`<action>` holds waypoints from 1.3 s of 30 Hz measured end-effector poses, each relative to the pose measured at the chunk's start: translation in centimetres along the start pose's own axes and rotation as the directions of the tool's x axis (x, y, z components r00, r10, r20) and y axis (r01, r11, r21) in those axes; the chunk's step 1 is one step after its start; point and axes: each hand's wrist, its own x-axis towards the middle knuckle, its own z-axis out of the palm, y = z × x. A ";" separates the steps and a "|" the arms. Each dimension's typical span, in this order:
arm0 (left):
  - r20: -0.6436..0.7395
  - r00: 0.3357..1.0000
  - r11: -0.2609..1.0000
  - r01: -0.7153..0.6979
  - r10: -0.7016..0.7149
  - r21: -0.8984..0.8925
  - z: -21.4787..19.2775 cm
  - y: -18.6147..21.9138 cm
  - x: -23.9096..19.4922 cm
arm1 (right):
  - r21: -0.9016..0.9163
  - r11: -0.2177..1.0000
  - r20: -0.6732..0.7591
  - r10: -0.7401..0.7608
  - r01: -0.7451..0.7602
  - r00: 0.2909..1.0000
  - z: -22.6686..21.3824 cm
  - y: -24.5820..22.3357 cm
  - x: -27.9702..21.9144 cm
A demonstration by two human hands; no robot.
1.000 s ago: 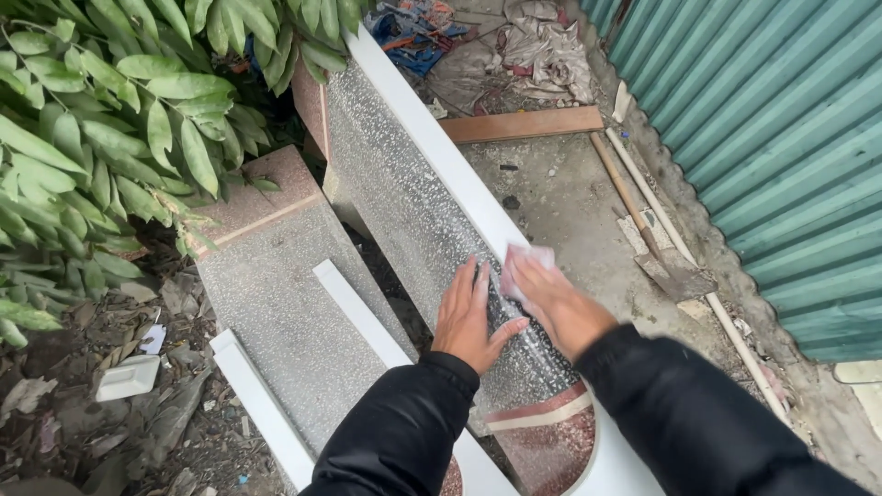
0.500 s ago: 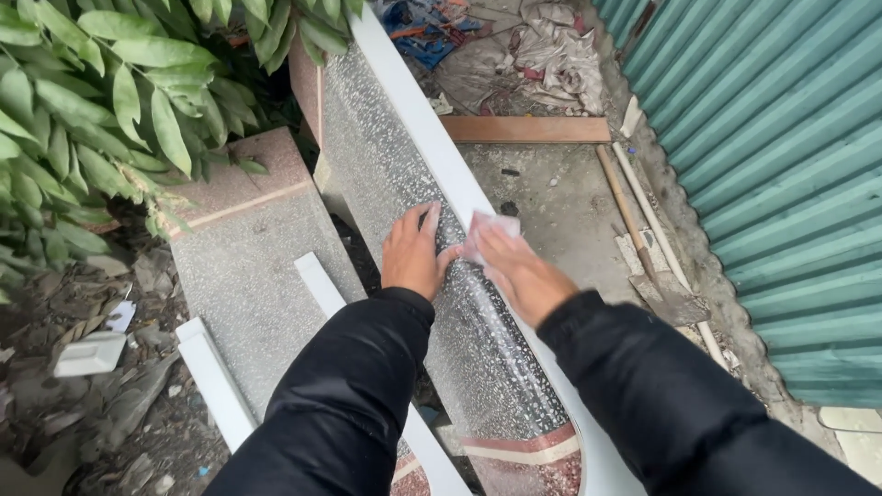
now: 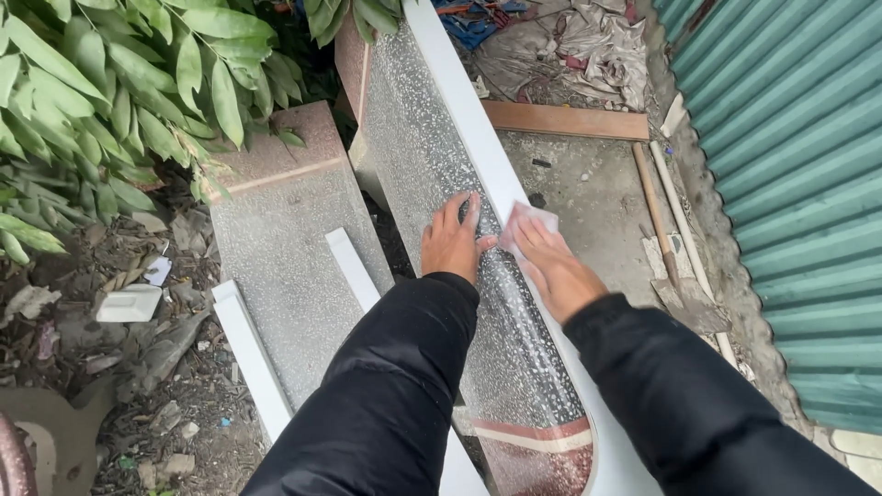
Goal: The person sands a long, white-painted wooden frame using a sanding block. They work on the flat surfaces and edges of the frame, which is resting on a speckled stone surface. The person switches between different sanding blocks during the process.
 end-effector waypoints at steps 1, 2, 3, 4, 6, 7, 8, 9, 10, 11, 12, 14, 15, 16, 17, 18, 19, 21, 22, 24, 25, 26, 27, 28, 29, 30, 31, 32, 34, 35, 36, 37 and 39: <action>0.007 1.000 1.000 -0.006 0.006 0.019 0.2 0.1 0.0 | -0.023 1.000 -0.015 -0.007 0.007 1.000 0.5 0.5 1.6; 0.006 1.000 1.000 -0.010 0.010 0.018 0.0 0.6 -0.2 | -0.026 1.000 -0.018 -0.005 0.005 1.000 -0.7 -0.8 0.9; 0.023 1.000 1.000 0.002 -0.002 0.009 -0.4 0.8 -0.3 | -0.029 0.999 -0.030 -0.020 0.019 0.999 -1.8 -2.3 0.6; 0.041 0.999 1.000 0.014 -0.014 -0.001 -1.0 1.0 -0.4 | -0.033 0.999 -0.041 -0.034 0.033 0.999 -2.9 -3.9 0.3; 0.048 0.999 1.000 0.018 -0.017 -0.018 -1.2 1.5 -0.2 | -0.013 1.000 -0.021 -0.016 0.016 1.000 -3.1 -4.9 -3.4; 0.063 0.998 0.999 0.021 -0.018 -0.043 -1.1 1.5 0.2 | 0.004 1.000 0.007 0.009 -0.009 1.000 -2.9 -5.3 -5.0; 0.055 0.998 0.999 0.014 -0.012 -0.035 -1.3 0.5 1.2 | 0.004 1.000 -0.005 0.007 -0.007 1.000 -1.6 -4.5 -6.6; 0.056 0.998 1.000 0.013 -0.014 0.011 -0.4 0.4 1.3 | -0.054 0.997 0.032 0.049 -0.048 0.998 -0.7 -3.5 -9.8; 0.057 0.998 0.998 0.012 -0.015 0.057 0.5 0.4 1.5 | -0.112 0.990 0.067 0.094 -0.086 0.993 0.3 -2.5 -12.9; 0.061 0.998 0.998 0.007 -0.010 0.056 1.0 0.4 1.8 | -0.113 0.989 0.066 0.101 -0.093 0.993 -0.4 -3.1 -13.8; 0.004 0.999 0.997 -0.032 0.032 0.077 1.4 0.4 2.2 | -0.061 0.992 0.067 0.118 -0.114 0.991 -1.0 -3.6 -14.7; -0.053 0.997 0.995 -0.041 0.046 0.095 1.7 -0.2 2.4 | -0.005 0.993 0.089 0.117 -0.117 0.989 -2.0 -4.3 -13.2; -0.007 0.999 0.992 -0.034 0.035 0.118 1.6 -0.1 2.7 | -0.021 0.995 0.118 0.101 -0.100 0.988 -2.4 -4.5 -11.2; 0.038 0.999 0.989 -0.028 0.023 0.142 1.4 0.1 3.0 | -0.035 0.996 0.148 0.086 -0.082 0.985 -2.8 -4.6 -9.3; 0.034 0.999 0.989 -0.020 0.016 0.145 0.8 0.2 3.3 | -0.032 0.997 0.149 0.078 -0.074 0.986 -2.5 -3.4 -6.0; 0.072 0.997 0.993 -0.001 -0.008 0.115 0.2 0.4 3.5 | -0.066 0.997 0.094 0.034 -0.028 0.995 -2.2 -2.3 -2.7; 0.115 0.993 0.996 0.025 -0.035 0.089 -0.3 0.3 3.3 | -0.095 0.995 0.043 -0.013 0.017 0.999 -1.5 -1.4 0.4; 0.104 0.994 0.997 0.031 -0.039 0.075 -0.7 -0.3 3.7 | -0.083 0.996 0.070 -0.040 0.046 0.997 -0.1 1.3 5.3; 0.093 0.995 0.998 0.024 -0.029 0.055 -0.9 -0.2 4.1 | -0.080 0.995 0.093 -0.057 0.065 0.994 0.2 2.8 7.9; 0.045 0.998 0.997 0.052 -0.054 0.060 0.1 -1.2 6.2 | -0.089 0.988 0.095 -0.115 0.124 0.989 0.8 5.0 8.8; 0.031 0.997 0.996 0.065 -0.067 0.056 1.9 -1.2 6.4 | -0.093 0.984 0.111 -0.139 0.149 0.984 1.3 6.4 7.6; 0.040 0.997 0.997 0.071 -0.072 0.043 2.5 -1.1 4.5 | -0.095 0.985 0.127 -0.134 0.147 0.983 0.5 5.1 4.8; 0.015 0.994 0.994 0.112 -0.112 0.007 2.1 -0.9 4.2 | -0.127 0.975 0.145 -0.161 0.180 0.976 -1.1 4.1 3.4; -0.009 0.988 0.988 0.152 -0.153 -0.031 1.6 -0.8 3.8 | -0.159 0.964 0.165 -0.186 0.213 0.969 -2.6 3.0 2.0; -0.009 0.987 0.986 0.162 -0.162 -0.036 2.1 0.1 3.6 | -0.158 0.963 0.174 -0.192 0.220 0.966 -2.8 3.7 0.4; -0.017 0.982 0.981 0.185 -0.186 -0.058 2.5 0.8 3.2 | -0.179 0.952 0.211 -0.208 0.247 0.955 -2.9 4.2 -1.0; -0.032 0.975 0.973 0.219 -0.222 -0.078 2.7 0.8 2.5 | -0.193 0.938 0.249 -0.236 0.287 0.939 -2.7 4.3 -2.1; -0.039 0.969 0.967 0.240 -0.244 -0.082 4.4 1.5 1.6 | -0.185 0.933 0.260 -0.256 0.309 0.931 -2.9 4.6 0.0; -0.290 0.927 0.952 0.162 -0.236 -0.259 7.5 2.7 0.3 | -0.090 0.956 0.265 -0.246 0.278 0.932 -3.3 4.7 5.0; -0.307 0.917 0.950 0.178 -0.255 -0.257 7.7 5.7 -2.6 | -0.085 0.949 0.266 -0.273 0.305 0.924 -2.3 5.5 7.7; -0.383 0.865 0.931 0.220 -0.324 -0.290 8.0 8.9 -5.2 | -0.135 0.932 0.225 -0.301 0.335 0.927 -1.5 6.2 10.5; -0.450 0.812 0.914 0.240 -0.373 -0.326 8.4 12.6 -7.3 | -0.197 0.917 0.175 -0.315 0.346 0.933 -1.2 7.4 13.1; -0.502 0.797 0.942 0.264 -0.335 -0.209 10.9 15.6 -9.6 | -0.366 0.798 0.142 -0.460 0.478 0.877 -1.3 6.8 13.4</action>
